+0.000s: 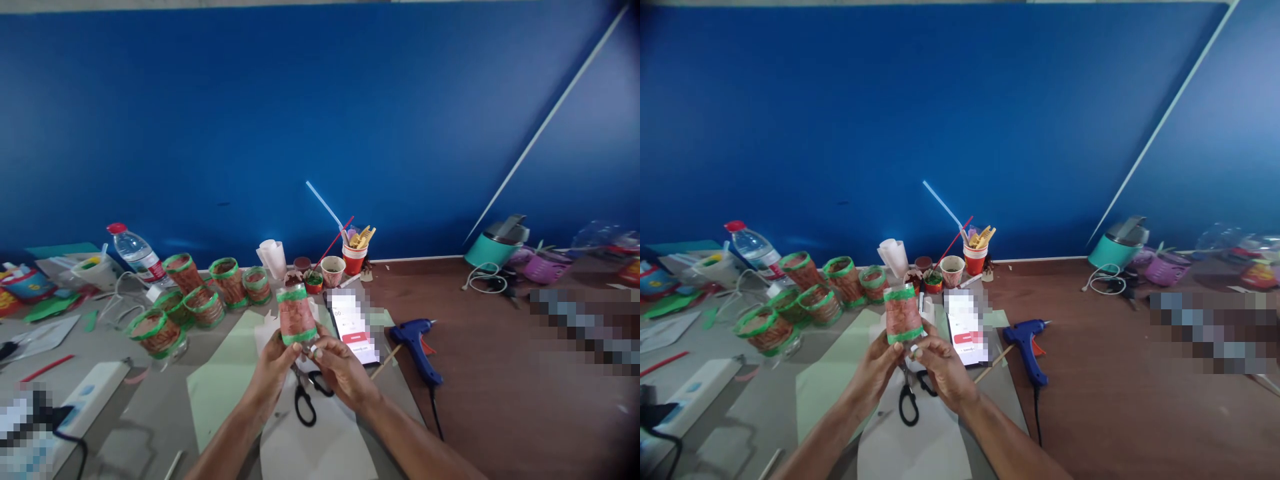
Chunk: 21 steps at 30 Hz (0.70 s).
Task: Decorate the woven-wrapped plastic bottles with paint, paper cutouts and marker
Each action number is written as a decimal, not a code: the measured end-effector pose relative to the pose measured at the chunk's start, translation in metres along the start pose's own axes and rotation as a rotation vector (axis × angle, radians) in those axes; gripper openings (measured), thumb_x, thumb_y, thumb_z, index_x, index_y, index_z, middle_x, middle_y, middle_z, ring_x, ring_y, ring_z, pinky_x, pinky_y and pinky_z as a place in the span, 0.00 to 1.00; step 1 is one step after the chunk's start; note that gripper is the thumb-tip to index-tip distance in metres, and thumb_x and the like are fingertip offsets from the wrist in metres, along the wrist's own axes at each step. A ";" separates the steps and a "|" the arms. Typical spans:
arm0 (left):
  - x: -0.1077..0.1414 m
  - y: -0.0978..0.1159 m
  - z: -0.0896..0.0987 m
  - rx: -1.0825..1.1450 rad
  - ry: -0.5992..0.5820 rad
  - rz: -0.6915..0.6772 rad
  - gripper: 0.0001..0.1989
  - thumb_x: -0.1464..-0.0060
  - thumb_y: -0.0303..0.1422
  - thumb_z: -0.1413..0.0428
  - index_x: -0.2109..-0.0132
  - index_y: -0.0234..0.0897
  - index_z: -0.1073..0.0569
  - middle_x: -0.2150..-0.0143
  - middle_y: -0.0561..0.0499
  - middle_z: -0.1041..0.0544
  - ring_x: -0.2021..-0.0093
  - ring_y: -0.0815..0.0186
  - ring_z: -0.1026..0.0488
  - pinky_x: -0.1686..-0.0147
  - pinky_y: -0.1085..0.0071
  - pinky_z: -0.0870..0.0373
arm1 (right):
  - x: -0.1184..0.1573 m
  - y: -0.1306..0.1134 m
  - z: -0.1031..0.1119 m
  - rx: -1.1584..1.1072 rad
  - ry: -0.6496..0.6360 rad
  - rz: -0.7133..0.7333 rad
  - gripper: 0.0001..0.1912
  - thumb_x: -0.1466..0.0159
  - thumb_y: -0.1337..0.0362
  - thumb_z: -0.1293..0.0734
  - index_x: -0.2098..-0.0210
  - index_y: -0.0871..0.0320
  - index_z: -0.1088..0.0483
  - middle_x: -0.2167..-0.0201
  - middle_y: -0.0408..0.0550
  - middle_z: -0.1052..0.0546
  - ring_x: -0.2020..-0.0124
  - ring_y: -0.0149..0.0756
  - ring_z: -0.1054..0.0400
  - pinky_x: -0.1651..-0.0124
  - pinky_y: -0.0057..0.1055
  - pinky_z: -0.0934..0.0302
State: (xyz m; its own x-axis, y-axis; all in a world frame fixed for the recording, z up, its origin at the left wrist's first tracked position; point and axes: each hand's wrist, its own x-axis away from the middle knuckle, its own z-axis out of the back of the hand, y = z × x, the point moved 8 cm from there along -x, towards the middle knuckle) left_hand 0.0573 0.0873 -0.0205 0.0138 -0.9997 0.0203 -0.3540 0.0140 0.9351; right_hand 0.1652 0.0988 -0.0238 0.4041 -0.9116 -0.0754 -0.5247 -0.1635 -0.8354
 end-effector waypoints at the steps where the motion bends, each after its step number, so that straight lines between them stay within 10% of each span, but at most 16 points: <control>1: 0.000 0.000 0.001 0.007 0.007 -0.007 0.20 0.56 0.41 0.35 0.56 0.36 0.25 0.58 0.44 0.21 0.57 0.55 0.25 0.55 0.62 0.31 | 0.000 0.000 0.002 0.026 0.002 0.012 0.14 0.50 0.52 0.24 0.77 0.55 0.26 0.54 0.48 0.27 0.50 0.44 0.33 0.49 0.39 0.40; 21: 0.002 -0.023 0.009 0.121 0.009 0.080 0.20 0.55 0.40 0.34 0.55 0.38 0.26 0.58 0.46 0.23 0.59 0.61 0.27 0.59 0.66 0.33 | 0.000 -0.071 0.005 0.856 0.090 0.257 0.09 0.38 0.66 0.39 0.75 0.57 0.33 0.70 0.45 0.33 0.67 0.35 0.37 0.63 0.31 0.44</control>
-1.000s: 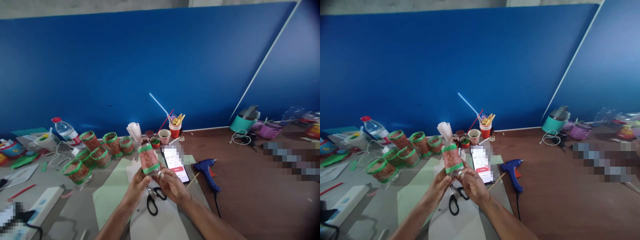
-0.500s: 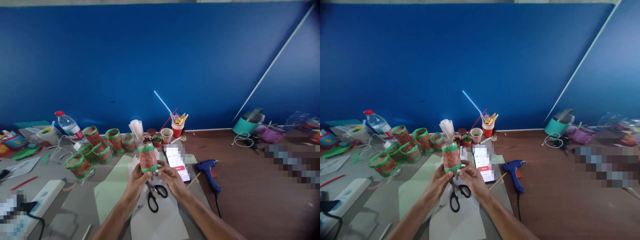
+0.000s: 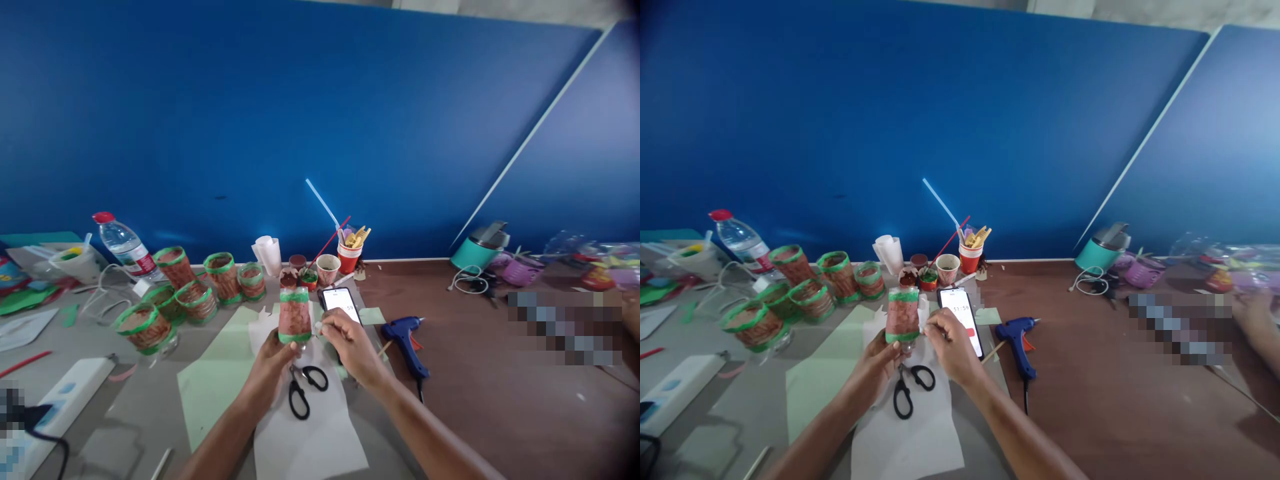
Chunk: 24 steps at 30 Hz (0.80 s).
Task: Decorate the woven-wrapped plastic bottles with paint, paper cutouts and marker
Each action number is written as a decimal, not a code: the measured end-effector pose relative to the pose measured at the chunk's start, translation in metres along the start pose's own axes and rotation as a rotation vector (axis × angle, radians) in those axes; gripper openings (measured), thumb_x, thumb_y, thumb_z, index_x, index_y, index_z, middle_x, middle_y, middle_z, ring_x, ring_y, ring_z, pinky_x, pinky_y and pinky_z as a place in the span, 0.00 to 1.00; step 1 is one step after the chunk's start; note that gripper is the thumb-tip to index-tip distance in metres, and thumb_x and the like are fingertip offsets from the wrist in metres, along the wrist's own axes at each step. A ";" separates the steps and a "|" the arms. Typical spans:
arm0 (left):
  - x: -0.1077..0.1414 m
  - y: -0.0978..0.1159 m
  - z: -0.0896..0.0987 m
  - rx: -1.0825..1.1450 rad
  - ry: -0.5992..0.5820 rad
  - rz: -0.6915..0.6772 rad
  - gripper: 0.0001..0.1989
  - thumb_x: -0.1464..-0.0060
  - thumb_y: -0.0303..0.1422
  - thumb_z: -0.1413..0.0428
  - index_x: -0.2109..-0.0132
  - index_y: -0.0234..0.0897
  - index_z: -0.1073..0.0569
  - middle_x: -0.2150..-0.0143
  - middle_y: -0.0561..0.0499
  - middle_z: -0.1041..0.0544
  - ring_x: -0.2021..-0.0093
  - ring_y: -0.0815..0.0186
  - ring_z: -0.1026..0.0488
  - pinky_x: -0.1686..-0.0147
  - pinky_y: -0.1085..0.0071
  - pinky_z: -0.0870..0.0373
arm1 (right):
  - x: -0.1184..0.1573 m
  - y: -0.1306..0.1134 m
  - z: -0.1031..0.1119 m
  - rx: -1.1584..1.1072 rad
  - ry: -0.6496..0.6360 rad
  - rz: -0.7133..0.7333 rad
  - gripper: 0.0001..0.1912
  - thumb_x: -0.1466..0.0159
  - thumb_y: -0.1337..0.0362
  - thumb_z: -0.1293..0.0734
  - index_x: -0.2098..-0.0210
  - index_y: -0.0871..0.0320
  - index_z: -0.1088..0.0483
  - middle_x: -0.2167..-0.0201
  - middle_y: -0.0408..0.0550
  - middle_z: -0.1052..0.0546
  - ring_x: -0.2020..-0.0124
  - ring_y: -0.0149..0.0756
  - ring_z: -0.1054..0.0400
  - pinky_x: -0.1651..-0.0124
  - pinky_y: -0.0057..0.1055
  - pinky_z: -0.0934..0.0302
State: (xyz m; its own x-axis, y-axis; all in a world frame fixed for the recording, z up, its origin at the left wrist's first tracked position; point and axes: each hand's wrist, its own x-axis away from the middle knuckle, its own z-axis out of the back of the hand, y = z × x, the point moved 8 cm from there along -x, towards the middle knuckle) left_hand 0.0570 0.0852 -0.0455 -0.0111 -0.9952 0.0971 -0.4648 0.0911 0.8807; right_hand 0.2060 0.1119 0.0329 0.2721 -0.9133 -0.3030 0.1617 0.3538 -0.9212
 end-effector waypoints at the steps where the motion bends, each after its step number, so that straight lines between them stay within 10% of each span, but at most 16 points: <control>1: 0.000 -0.001 -0.001 0.010 -0.013 0.004 0.19 0.55 0.39 0.35 0.55 0.39 0.26 0.57 0.46 0.23 0.59 0.61 0.27 0.58 0.66 0.33 | 0.000 -0.003 -0.001 0.026 -0.019 0.006 0.09 0.38 0.66 0.39 0.75 0.57 0.34 0.71 0.45 0.33 0.67 0.35 0.37 0.63 0.31 0.44; 15: 0.007 0.005 -0.010 0.122 -0.034 0.032 0.18 0.54 0.38 0.35 0.55 0.38 0.26 0.51 0.43 0.23 0.51 0.56 0.27 0.53 0.63 0.33 | -0.009 -0.022 0.001 0.202 -0.022 0.066 0.10 0.40 0.69 0.37 0.78 0.57 0.35 0.72 0.44 0.33 0.69 0.33 0.37 0.64 0.31 0.43; 24: 0.003 0.007 0.000 0.363 -0.030 0.070 0.15 0.49 0.40 0.38 0.58 0.35 0.24 0.59 0.46 0.19 0.57 0.60 0.23 0.56 0.67 0.30 | 0.016 -0.013 -0.047 0.230 -0.153 0.100 0.09 0.39 0.74 0.38 0.73 0.59 0.30 0.71 0.46 0.30 0.68 0.33 0.33 0.64 0.28 0.40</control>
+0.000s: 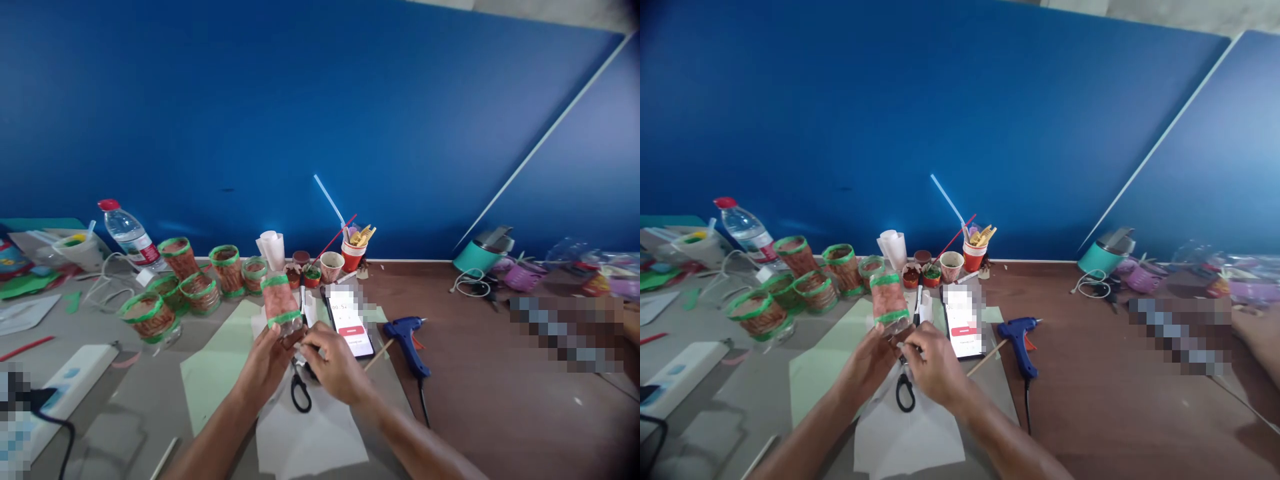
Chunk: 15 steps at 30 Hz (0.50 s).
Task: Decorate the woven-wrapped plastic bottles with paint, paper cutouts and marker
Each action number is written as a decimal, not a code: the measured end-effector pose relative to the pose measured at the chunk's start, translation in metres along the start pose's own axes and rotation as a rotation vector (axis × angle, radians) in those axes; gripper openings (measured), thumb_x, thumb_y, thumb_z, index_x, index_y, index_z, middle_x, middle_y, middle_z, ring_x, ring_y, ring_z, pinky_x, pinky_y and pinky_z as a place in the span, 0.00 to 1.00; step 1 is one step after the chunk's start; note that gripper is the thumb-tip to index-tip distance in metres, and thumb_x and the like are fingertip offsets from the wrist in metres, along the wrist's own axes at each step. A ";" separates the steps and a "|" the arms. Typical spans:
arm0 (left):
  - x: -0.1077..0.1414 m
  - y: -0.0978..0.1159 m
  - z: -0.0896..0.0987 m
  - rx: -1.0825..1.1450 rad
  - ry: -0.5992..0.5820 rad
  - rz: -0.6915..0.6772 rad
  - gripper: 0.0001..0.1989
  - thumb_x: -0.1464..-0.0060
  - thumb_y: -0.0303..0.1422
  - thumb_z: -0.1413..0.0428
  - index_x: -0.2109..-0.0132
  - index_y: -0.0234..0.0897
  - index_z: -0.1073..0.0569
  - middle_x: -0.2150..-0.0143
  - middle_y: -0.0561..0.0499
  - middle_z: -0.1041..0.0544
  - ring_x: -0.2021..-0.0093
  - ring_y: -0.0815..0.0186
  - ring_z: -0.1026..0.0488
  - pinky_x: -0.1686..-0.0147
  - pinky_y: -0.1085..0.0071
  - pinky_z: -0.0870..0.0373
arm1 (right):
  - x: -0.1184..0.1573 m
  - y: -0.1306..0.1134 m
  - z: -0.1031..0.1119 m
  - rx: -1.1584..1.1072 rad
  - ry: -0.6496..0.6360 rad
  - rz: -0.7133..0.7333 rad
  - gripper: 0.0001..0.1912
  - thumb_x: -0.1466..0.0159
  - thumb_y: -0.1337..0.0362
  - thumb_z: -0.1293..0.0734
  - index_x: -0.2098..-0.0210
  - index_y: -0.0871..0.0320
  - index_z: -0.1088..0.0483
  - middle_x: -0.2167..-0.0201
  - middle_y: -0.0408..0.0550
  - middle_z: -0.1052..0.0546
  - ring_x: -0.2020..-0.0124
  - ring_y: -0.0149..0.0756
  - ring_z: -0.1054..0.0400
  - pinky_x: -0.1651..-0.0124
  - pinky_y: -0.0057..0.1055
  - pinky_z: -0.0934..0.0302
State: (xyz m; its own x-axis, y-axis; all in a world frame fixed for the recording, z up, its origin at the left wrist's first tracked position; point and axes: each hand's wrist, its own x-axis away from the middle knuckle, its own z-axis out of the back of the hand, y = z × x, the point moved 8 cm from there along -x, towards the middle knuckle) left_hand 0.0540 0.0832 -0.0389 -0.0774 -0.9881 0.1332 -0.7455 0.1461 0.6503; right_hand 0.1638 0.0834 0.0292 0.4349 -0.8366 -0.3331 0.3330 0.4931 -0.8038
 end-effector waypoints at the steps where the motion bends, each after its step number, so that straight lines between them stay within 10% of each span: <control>1: 0.000 -0.001 -0.001 0.014 -0.019 0.030 0.16 0.48 0.41 0.39 0.57 0.34 0.23 0.59 0.45 0.19 0.58 0.60 0.23 0.57 0.67 0.29 | 0.001 -0.003 -0.006 -0.001 -0.010 0.034 0.09 0.39 0.76 0.38 0.71 0.58 0.30 0.69 0.47 0.28 0.66 0.34 0.32 0.62 0.28 0.40; 15: 0.000 -0.010 -0.001 0.095 -0.134 0.134 0.24 0.43 0.48 0.47 0.53 0.33 0.23 0.55 0.43 0.20 0.50 0.55 0.26 0.47 0.61 0.35 | 0.001 0.003 -0.041 0.127 -0.061 -0.031 0.11 0.41 0.77 0.37 0.77 0.58 0.33 0.73 0.46 0.26 0.69 0.34 0.31 0.65 0.27 0.41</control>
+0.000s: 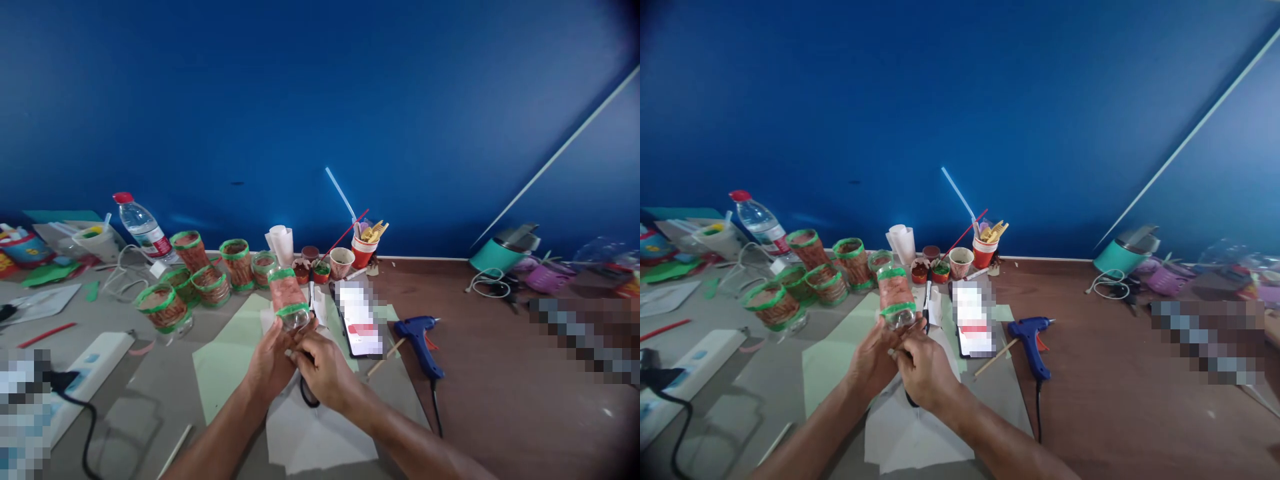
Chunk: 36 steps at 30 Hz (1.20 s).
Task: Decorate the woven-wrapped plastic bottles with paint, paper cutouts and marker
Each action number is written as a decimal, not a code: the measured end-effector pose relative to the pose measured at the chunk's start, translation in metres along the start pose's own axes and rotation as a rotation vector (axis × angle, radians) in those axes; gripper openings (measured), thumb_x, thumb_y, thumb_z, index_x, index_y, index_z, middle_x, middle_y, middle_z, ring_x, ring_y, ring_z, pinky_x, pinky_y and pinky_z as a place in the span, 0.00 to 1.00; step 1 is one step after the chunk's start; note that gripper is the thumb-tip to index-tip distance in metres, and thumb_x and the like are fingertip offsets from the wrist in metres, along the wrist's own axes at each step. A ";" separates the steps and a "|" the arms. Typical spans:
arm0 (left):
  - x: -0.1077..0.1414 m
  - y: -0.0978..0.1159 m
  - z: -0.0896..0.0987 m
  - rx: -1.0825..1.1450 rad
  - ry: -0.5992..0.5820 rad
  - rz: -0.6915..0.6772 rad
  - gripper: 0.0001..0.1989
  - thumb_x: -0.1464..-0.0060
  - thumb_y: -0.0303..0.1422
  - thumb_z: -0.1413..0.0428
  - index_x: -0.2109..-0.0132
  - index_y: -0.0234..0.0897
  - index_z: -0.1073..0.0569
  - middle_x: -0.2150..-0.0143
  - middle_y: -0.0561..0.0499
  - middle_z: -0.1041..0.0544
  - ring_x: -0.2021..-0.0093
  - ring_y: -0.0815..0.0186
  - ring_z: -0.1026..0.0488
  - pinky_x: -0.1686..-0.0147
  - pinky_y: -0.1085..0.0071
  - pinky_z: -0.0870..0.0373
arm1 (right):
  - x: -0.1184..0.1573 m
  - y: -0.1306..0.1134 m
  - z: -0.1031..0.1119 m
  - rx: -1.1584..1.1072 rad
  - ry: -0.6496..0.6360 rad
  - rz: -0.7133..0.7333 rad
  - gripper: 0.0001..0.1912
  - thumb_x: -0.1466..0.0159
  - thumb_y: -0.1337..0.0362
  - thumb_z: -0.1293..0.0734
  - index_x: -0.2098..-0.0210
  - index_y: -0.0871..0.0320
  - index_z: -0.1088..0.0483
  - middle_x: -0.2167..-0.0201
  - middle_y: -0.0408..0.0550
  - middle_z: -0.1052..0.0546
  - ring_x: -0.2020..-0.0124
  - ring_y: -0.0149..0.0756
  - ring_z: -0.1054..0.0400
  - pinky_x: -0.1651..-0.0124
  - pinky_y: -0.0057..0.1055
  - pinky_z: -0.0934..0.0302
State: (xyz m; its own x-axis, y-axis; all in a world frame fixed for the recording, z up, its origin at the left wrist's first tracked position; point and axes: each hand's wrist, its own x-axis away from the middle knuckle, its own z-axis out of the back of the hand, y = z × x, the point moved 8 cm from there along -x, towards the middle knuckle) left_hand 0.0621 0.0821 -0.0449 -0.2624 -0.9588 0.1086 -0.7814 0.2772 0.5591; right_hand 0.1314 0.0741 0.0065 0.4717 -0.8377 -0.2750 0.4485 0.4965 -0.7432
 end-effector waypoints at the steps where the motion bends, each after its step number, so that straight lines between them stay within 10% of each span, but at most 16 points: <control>1: 0.000 0.000 -0.001 0.004 -0.009 0.001 0.23 0.44 0.48 0.47 0.54 0.32 0.23 0.55 0.42 0.20 0.50 0.54 0.27 0.46 0.60 0.36 | 0.000 0.001 -0.002 0.022 -0.010 -0.021 0.10 0.41 0.76 0.37 0.76 0.58 0.32 0.72 0.47 0.25 0.68 0.34 0.31 0.64 0.27 0.41; 13: 0.005 0.009 0.003 0.065 0.183 -0.039 0.19 0.44 0.44 0.44 0.55 0.32 0.24 0.55 0.41 0.21 0.52 0.55 0.25 0.57 0.63 0.28 | -0.003 0.014 0.024 0.156 0.011 -0.139 0.13 0.40 0.72 0.38 0.80 0.59 0.32 0.77 0.44 0.27 0.76 0.30 0.35 0.72 0.25 0.47; 21: 0.009 0.011 0.003 -0.003 0.249 -0.085 0.16 0.57 0.39 0.33 0.65 0.33 0.25 0.70 0.50 0.24 0.72 0.69 0.29 0.71 0.71 0.31 | 0.026 0.068 0.110 0.166 0.175 -0.275 0.11 0.37 0.57 0.39 0.64 0.58 0.30 0.70 0.48 0.24 0.70 0.37 0.30 0.66 0.29 0.39; 26: 0.007 0.012 -0.002 -0.049 0.173 -0.119 0.17 0.59 0.38 0.32 0.72 0.35 0.31 0.77 0.58 0.31 0.79 0.75 0.38 0.76 0.75 0.39 | 0.078 0.123 0.153 0.673 0.190 -0.487 0.18 0.37 0.57 0.38 0.51 0.59 0.32 0.54 0.58 0.26 0.55 0.51 0.29 0.57 0.40 0.37; 36: 0.007 0.007 -0.010 -0.253 0.103 -0.097 0.20 0.57 0.43 0.33 0.73 0.36 0.35 0.84 0.63 0.45 0.82 0.76 0.48 0.77 0.74 0.49 | 0.089 0.151 0.153 0.883 0.073 -0.722 0.28 0.34 0.56 0.40 0.39 0.63 0.44 0.53 0.63 0.32 0.61 0.52 0.27 0.65 0.39 0.36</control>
State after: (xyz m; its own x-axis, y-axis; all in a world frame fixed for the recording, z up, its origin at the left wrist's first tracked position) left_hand 0.0602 0.0769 -0.0317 -0.1244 -0.9850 0.1199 -0.6306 0.1718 0.7569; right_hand 0.3571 0.1093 -0.0374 -0.1456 -0.9893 -0.0139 0.9876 -0.1444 -0.0620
